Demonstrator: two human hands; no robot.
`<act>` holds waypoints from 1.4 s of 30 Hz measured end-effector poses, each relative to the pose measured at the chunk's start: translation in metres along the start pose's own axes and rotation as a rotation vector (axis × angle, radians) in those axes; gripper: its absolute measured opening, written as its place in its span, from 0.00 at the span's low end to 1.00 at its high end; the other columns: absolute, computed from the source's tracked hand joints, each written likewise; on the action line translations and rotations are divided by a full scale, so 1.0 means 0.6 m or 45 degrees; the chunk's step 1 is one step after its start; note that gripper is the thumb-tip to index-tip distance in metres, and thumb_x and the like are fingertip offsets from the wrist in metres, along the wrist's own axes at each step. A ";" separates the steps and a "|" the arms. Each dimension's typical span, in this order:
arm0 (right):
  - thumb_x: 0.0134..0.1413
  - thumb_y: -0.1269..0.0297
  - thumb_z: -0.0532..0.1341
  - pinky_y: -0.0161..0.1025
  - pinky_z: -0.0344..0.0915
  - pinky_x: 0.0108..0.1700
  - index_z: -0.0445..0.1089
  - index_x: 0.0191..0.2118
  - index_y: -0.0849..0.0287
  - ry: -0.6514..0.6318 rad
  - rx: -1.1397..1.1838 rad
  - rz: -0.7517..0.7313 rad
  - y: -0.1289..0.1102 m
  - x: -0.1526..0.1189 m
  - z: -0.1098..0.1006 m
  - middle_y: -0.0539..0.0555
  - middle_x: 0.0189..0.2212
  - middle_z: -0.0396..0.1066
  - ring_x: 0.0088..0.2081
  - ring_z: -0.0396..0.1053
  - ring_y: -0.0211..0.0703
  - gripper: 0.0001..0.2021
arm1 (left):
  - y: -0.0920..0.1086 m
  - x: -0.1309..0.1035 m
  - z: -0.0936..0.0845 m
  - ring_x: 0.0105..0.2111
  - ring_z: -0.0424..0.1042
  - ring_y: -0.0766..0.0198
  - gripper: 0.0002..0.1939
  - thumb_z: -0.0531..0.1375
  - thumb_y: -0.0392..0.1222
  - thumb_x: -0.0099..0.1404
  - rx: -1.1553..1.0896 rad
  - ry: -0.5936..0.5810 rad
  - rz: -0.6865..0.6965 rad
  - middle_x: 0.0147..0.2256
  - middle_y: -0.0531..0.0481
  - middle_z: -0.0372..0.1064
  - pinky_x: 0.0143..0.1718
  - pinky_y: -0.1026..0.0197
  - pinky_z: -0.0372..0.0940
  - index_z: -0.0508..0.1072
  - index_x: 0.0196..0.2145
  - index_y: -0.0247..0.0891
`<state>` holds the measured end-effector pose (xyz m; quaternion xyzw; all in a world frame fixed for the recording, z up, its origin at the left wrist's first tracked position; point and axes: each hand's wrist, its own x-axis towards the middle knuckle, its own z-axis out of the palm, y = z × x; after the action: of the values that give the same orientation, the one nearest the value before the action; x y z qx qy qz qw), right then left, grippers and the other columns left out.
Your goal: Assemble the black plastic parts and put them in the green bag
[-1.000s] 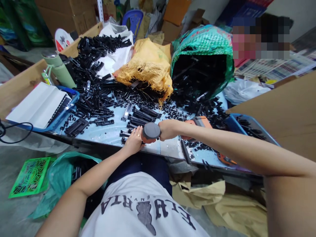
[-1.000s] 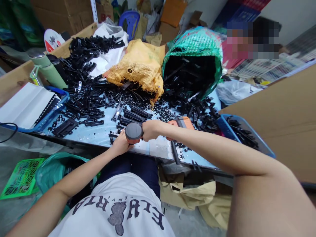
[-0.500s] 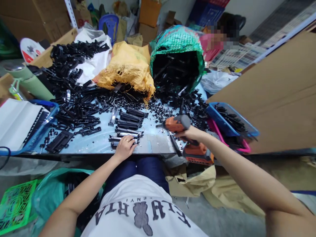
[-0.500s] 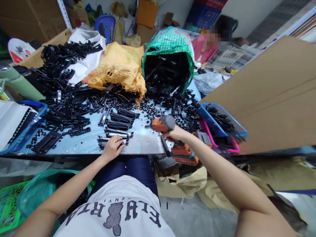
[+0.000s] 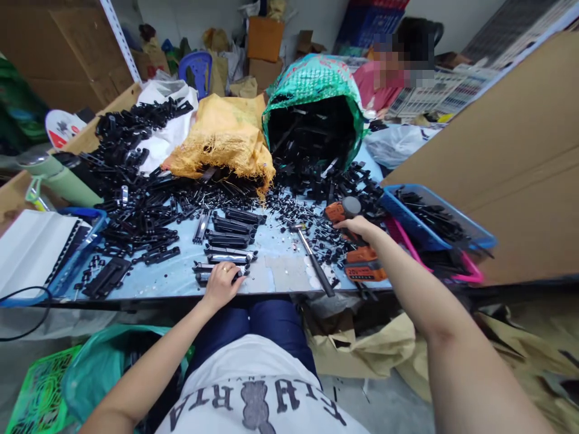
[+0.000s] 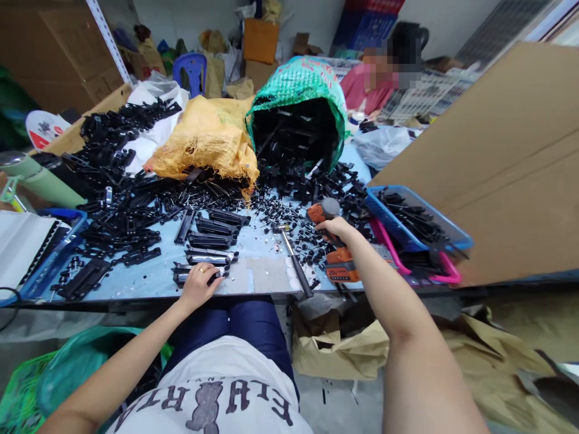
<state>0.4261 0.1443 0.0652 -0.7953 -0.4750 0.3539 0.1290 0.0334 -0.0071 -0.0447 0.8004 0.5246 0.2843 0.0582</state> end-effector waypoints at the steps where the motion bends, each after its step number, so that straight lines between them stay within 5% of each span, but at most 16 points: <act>1: 0.45 0.63 0.65 0.34 0.62 0.22 0.65 0.33 0.63 0.000 0.025 0.004 0.001 0.003 0.003 0.48 0.15 0.62 0.18 0.61 0.36 0.12 | 0.001 0.000 -0.003 0.42 0.67 0.57 0.12 0.53 0.47 0.65 -0.005 -0.011 0.001 0.36 0.44 0.69 0.44 0.54 0.62 0.72 0.38 0.38; 11: 0.39 0.60 0.69 0.33 0.62 0.22 0.69 0.41 0.63 0.031 0.189 -0.067 0.033 0.007 0.009 0.49 0.20 0.66 0.18 0.61 0.34 0.21 | -0.056 -0.035 -0.067 0.43 0.66 0.55 0.12 0.53 0.45 0.65 0.095 0.081 -0.109 0.38 0.44 0.69 0.45 0.52 0.62 0.72 0.39 0.38; 18: 0.37 0.45 0.66 0.40 0.65 0.37 0.70 0.42 0.64 0.186 -0.291 -0.127 0.047 -0.005 -0.011 0.61 0.35 0.71 0.35 0.69 0.48 0.30 | -0.081 -0.049 -0.082 0.42 0.67 0.54 0.13 0.52 0.46 0.65 0.155 0.082 -0.179 0.39 0.43 0.69 0.44 0.50 0.63 0.71 0.39 0.37; 22: 0.46 0.42 0.60 0.49 0.59 0.47 0.59 0.56 0.66 0.854 -0.563 -0.276 0.025 -0.070 -0.011 0.69 0.50 0.63 0.50 0.60 0.60 0.38 | -0.099 -0.067 -0.084 0.41 0.67 0.55 0.12 0.52 0.44 0.65 0.116 0.076 -0.146 0.38 0.43 0.69 0.44 0.51 0.64 0.71 0.39 0.37; 25: 0.57 0.50 0.52 0.49 0.54 0.52 0.60 0.55 0.64 1.163 -0.564 -0.675 -0.022 -0.099 0.033 0.66 0.51 0.61 0.53 0.57 0.56 0.26 | -0.112 -0.076 -0.078 0.41 0.68 0.56 0.11 0.52 0.43 0.66 0.042 0.154 -0.139 0.38 0.44 0.70 0.45 0.52 0.64 0.71 0.39 0.37; 29: 0.59 0.59 0.52 0.44 0.56 0.52 0.66 0.47 0.64 0.760 -0.573 -1.196 -0.124 -0.071 0.160 0.62 0.46 0.66 0.49 0.60 0.50 0.16 | -0.110 -0.070 -0.071 0.39 0.68 0.56 0.11 0.52 0.43 0.65 0.012 0.249 -0.182 0.35 0.43 0.70 0.43 0.53 0.65 0.72 0.37 0.36; 34: 0.50 0.70 0.58 0.42 0.58 0.51 0.65 0.51 0.64 0.082 -0.762 -1.374 -0.249 -0.010 0.314 0.62 0.46 0.66 0.49 0.62 0.50 0.19 | -0.060 -0.072 -0.082 0.40 0.67 0.55 0.12 0.54 0.44 0.64 -0.055 0.396 -0.371 0.36 0.42 0.70 0.45 0.51 0.63 0.72 0.40 0.35; 38: 0.45 0.74 0.62 0.37 0.62 0.47 0.71 0.43 0.63 -0.142 -0.794 -1.434 -0.301 0.022 0.340 0.57 0.40 0.70 0.43 0.67 0.45 0.16 | -0.010 -0.105 -0.081 0.38 0.69 0.59 0.12 0.53 0.46 0.64 -0.490 0.304 -0.635 0.34 0.45 0.70 0.42 0.57 0.64 0.73 0.34 0.38; 42: 0.43 0.64 0.66 0.35 0.65 0.40 0.70 0.45 0.61 -0.398 -0.797 -1.397 -0.321 0.045 0.324 0.54 0.36 0.72 0.37 0.69 0.42 0.20 | 0.017 -0.136 -0.058 0.31 0.71 0.62 0.16 0.56 0.53 0.60 -1.070 0.116 -1.100 0.29 0.47 0.70 0.34 0.62 0.65 0.72 0.30 0.36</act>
<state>0.1733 0.2411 0.0182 -0.3763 -0.9060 0.1931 -0.0174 0.0004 -0.0900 -0.0438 0.4106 0.6469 0.4518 0.4569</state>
